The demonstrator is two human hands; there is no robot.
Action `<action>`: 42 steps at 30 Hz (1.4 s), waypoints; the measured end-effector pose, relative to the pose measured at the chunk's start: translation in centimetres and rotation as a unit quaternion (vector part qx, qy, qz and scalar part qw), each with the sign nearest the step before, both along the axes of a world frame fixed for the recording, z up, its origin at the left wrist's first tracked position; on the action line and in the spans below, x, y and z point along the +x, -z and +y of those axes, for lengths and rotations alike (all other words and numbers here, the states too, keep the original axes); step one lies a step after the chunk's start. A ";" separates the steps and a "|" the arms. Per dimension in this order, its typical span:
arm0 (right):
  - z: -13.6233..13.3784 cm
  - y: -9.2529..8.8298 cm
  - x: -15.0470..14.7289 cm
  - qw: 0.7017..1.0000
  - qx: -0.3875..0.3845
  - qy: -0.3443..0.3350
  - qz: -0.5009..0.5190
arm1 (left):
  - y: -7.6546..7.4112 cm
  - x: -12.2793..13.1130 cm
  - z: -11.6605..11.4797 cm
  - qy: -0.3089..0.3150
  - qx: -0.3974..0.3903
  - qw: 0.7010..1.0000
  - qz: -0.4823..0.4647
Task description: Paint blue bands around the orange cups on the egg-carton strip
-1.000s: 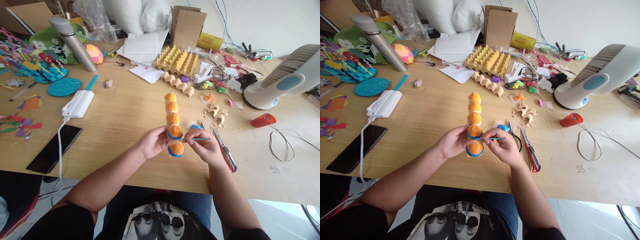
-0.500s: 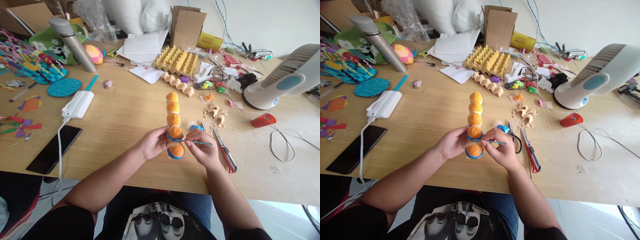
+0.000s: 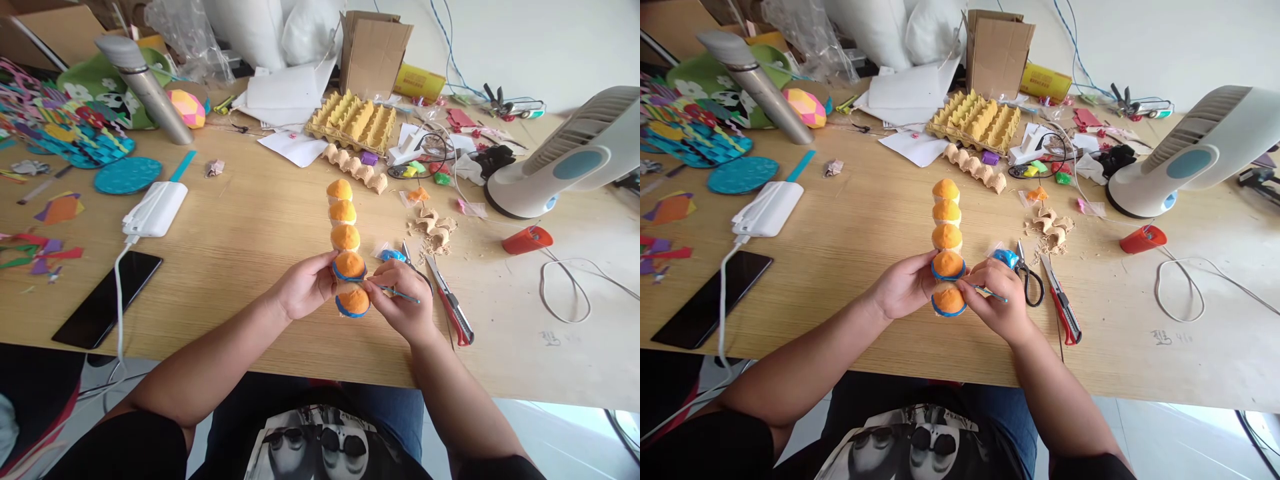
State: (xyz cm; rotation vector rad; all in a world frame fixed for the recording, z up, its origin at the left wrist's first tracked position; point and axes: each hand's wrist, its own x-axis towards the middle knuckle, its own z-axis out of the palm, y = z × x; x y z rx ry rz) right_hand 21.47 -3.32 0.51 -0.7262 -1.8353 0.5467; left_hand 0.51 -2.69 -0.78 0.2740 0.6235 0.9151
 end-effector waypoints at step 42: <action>-0.1 -0.5 0.3 0.996 -0.026 -0.068 0.056 | 0.2 0.1 -0.3 0.062 0.103 0.993 0.010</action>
